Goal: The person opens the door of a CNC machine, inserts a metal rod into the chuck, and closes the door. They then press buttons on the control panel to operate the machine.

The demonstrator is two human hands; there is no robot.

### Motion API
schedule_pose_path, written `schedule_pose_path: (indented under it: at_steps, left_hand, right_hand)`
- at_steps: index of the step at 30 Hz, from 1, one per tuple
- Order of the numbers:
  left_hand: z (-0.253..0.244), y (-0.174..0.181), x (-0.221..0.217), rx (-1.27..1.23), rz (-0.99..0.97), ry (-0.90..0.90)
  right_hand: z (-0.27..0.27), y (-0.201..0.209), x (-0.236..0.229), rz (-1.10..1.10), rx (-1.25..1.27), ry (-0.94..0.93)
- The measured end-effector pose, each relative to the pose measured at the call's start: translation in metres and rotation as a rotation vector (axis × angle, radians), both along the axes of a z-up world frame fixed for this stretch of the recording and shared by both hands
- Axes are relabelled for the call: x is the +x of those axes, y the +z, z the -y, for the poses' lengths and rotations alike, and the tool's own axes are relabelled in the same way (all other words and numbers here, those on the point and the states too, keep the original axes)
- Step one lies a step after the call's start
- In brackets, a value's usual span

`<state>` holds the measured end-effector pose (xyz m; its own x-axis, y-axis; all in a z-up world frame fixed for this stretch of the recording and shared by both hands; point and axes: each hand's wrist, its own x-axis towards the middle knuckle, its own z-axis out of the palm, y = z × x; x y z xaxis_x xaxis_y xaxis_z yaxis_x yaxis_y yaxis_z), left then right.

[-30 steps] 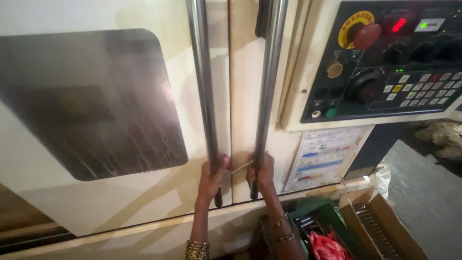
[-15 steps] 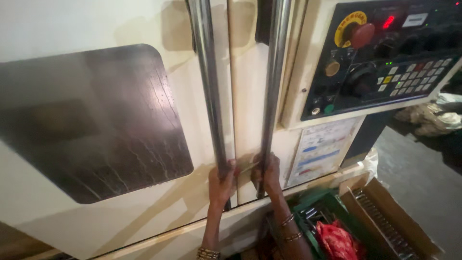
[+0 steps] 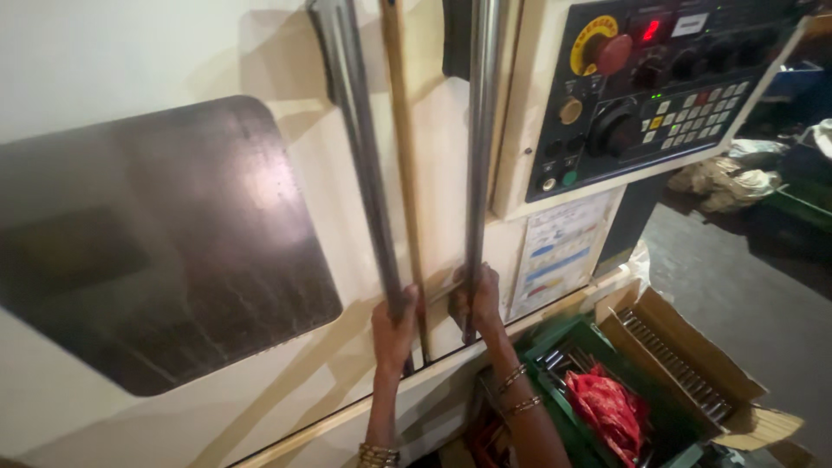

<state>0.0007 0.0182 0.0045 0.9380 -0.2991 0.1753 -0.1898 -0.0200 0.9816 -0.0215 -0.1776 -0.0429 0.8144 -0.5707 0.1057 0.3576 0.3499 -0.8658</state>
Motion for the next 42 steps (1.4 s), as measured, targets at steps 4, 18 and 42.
schedule_pose_path:
  at_steps: [4,18,42]
  left_hand:
    - [-0.024,-0.011,0.01,0.054,0.0,0.047]
    - [-0.159,0.046,0.016,-0.109,0.028,0.052]
    - [-0.304,0.077,0.04,-0.183,0.258,0.545]
  right_hand:
    - [0.004,-0.005,0.003,0.039,-0.086,-0.031]
    - [0.037,-0.051,0.015,0.106,-0.127,-0.022]
    - [-0.176,0.016,0.105,-0.211,-0.648,0.288]
